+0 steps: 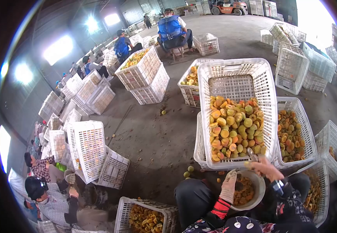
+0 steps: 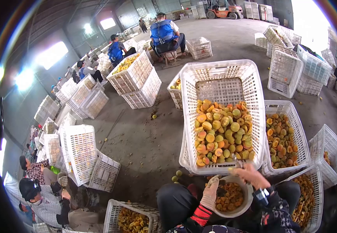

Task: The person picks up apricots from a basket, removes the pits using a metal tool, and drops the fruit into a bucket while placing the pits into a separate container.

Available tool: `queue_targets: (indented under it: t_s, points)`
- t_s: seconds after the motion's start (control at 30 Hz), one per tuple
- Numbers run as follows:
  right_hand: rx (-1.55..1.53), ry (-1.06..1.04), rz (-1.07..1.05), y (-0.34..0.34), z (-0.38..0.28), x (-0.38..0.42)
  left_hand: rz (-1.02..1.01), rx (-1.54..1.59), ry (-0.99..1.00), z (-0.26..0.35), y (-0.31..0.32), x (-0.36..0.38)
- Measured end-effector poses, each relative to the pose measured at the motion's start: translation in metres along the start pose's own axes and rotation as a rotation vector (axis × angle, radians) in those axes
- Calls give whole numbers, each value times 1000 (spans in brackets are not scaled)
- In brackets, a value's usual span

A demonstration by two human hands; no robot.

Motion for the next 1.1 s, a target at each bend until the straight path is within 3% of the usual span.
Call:
queue_targets:
  t_s: [0.1, 0.13, 0.17, 0.33, 0.4, 0.43, 0.5, 0.53, 0.6, 0.67, 0.73, 0.8, 0.87, 1.1]
  points:
    - [-208, 153, -148, 42, 22, 33, -12, -109, 46, 16, 2, 4]
    - [-241, 143, -196, 53, 20, 42, -129, -44, -34, 0, 5, 0]
    - [-240, 116, -194, 59, 19, 46, -245, 21, -116, -17, 10, 0]
    - [-216, 136, -81, 57, 33, 54, -229, -33, -73, 16, 19, 19]
    - [-79, -93, 33, 49, 15, 58, -208, -102, -24, 28, 20, 25]
    - [-79, -96, 33, 51, 15, 61, -209, -102, -21, 27, 21, 26]
    - [80, -389, 139, 47, -10, 74, -252, 93, -111, 16, 24, 25]
    - [76, -388, 140, 46, -3, 67, -251, 89, -114, 8, 18, 16]
    - [313, -745, 254, 39, -8, 72, -303, -262, 263, 17, 15, 15]
    - [185, -234, 100, 42, -13, 83, -336, -73, 57, 38, 25, 30]
    - [269, -558, 226, 40, -27, 90, -372, -598, 543, 107, 46, 65]
    - [275, -719, 239, 39, -47, 108, -260, -373, 384, 113, 39, 66]
    - [366, -665, 240, 45, -39, 120, -202, 323, -99, 82, 29, 60]
    - [684, -580, 195, 74, -35, 137, -239, 161, -57, 93, 32, 67]
Point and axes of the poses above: each hand's wrist, its own x-axis away from the middle knuckle, its own y-axis out of the palm, z = x × y, the point moved 9 cm from there along -x, towards the middle knuckle, and after that the axes turned 3 degrees about -x, right-handed, at the moved point
